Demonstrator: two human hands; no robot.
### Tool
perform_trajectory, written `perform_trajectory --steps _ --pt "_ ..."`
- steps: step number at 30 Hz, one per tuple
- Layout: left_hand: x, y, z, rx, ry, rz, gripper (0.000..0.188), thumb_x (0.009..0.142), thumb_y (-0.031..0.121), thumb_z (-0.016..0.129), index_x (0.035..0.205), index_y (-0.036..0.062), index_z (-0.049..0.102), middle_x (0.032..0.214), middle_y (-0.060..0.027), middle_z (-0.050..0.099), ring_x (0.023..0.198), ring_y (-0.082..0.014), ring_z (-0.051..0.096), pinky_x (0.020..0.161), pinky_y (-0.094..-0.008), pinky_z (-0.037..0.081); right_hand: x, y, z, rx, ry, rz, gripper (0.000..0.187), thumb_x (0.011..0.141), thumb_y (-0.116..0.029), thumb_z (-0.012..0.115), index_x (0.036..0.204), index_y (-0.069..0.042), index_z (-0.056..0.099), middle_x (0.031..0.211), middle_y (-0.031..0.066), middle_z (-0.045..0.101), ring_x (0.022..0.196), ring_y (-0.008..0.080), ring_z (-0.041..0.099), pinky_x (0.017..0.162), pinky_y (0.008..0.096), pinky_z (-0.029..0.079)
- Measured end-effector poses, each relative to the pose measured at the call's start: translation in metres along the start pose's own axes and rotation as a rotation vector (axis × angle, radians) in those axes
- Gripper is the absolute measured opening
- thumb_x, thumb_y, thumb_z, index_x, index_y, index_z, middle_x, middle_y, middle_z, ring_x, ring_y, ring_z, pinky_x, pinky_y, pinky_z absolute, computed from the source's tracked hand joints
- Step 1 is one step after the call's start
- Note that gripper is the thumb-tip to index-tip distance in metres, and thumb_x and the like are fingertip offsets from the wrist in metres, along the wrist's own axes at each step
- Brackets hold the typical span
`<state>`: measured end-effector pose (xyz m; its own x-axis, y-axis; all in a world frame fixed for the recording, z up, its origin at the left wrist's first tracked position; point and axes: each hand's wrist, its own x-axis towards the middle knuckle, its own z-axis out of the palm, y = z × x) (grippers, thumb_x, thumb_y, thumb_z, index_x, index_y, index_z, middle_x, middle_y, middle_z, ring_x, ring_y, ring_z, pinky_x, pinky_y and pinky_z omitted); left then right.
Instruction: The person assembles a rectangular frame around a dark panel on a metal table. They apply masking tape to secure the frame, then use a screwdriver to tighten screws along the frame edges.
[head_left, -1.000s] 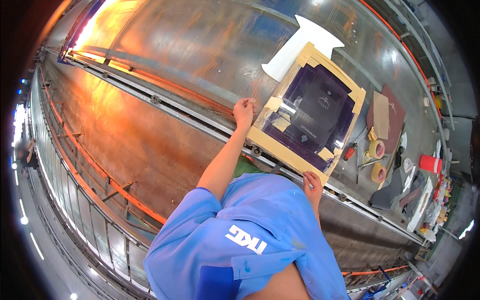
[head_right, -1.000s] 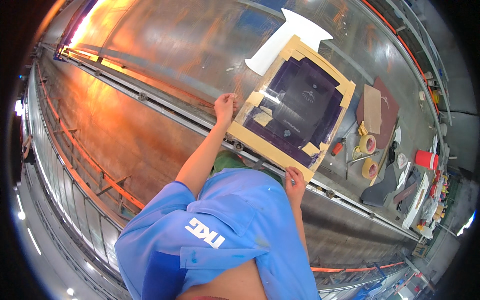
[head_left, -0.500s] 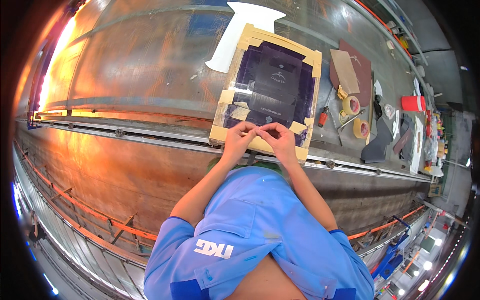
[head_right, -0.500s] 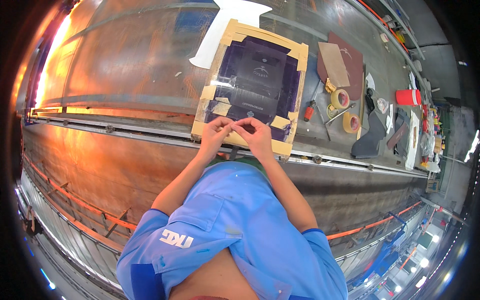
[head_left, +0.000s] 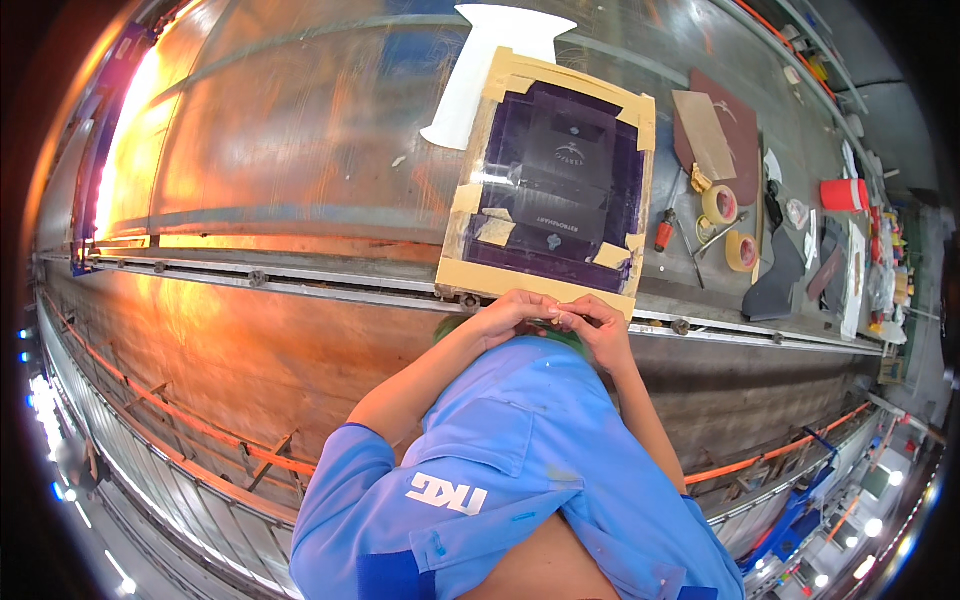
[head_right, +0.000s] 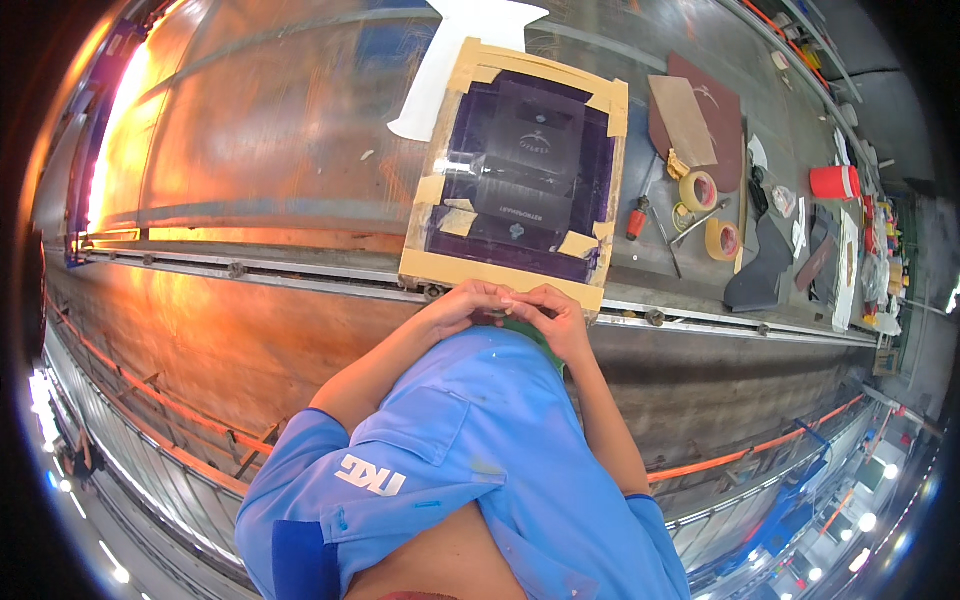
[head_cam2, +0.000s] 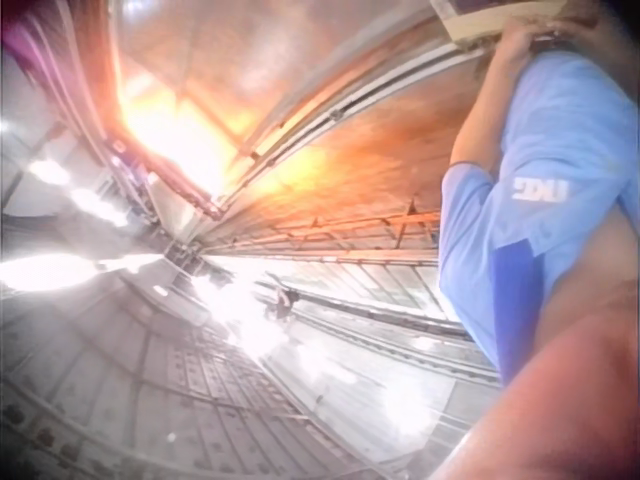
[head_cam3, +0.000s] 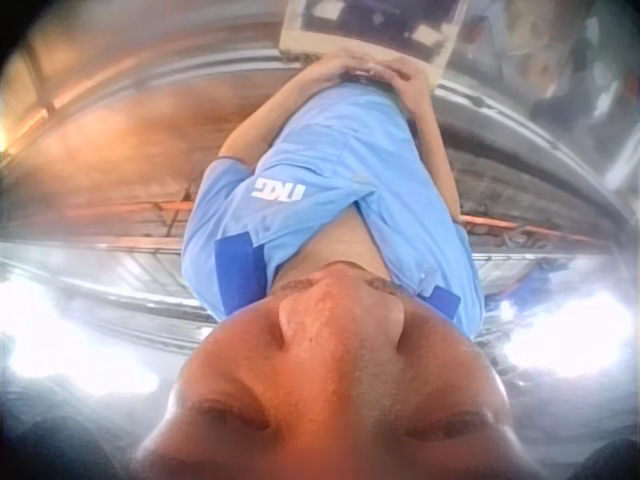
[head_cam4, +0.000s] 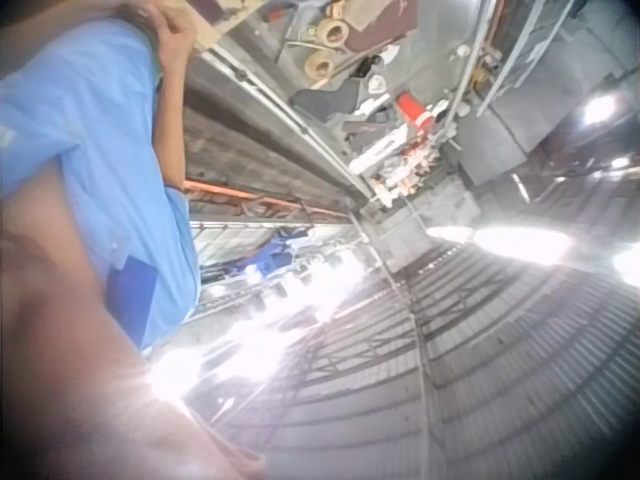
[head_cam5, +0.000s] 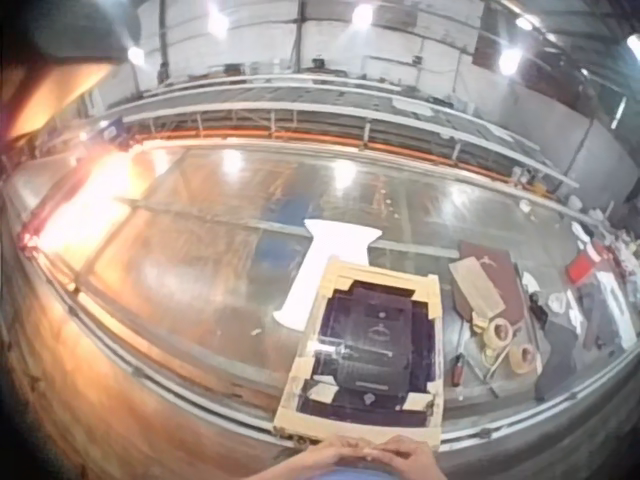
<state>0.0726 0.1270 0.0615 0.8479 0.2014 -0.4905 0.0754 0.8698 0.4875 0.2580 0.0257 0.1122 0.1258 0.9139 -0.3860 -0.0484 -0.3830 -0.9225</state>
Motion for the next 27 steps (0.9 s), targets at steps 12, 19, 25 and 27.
perform_trajectory --steps 12,19,25,27 --pt "-0.004 -0.008 -0.013 -0.177 0.049 -0.040 0.028 0.100 0.024 0.059 0.112 0.0003 0.068 0.111 -0.0100 0.070 0.109 -0.0198 0.065 0.087 -0.0321 0.052 0.007 0.005 0.000 -0.756 0.075 -0.549 0.019 0.087 -0.008 0.071 0.105 -0.005 0.073 0.092 0.0080 0.060 0.083 0.0248 0.062 0.071 0.0349 0.051" --pt "-0.007 -0.015 -0.017 0.286 0.136 0.013 0.037 0.102 0.034 0.056 0.114 0.0013 0.070 0.106 -0.0086 0.071 0.103 -0.0156 0.065 0.083 -0.0284 0.050 0.001 0.003 0.000 -0.803 -0.078 -0.531 0.019 0.084 -0.016 0.074 0.100 -0.004 0.072 0.092 0.0091 0.062 0.083 0.0267 0.064 0.071 0.0380 0.052" --pt "-0.012 -0.005 0.000 0.810 0.101 0.181 0.042 0.102 0.040 0.055 0.117 0.0047 0.071 0.106 -0.0086 0.072 0.102 -0.0165 0.064 0.088 -0.0315 0.050 -0.006 0.009 -0.001 -0.753 -0.071 -0.390 0.016 0.083 -0.017 0.076 0.088 -0.003 0.069 0.084 0.0096 0.066 0.079 0.0264 0.066 0.069 0.0369 0.052" --pt "-0.010 -0.007 0.002 1.075 0.187 0.366 0.041 0.100 0.039 0.059 0.114 0.0025 0.071 0.106 -0.0096 0.072 0.102 -0.0157 0.064 0.088 -0.0337 0.050 -0.012 0.010 -0.006 -0.640 -0.069 -0.287 0.015 0.084 -0.016 0.075 0.089 -0.004 0.070 0.085 0.0104 0.068 0.079 0.0267 0.066 0.069 0.0363 0.052"
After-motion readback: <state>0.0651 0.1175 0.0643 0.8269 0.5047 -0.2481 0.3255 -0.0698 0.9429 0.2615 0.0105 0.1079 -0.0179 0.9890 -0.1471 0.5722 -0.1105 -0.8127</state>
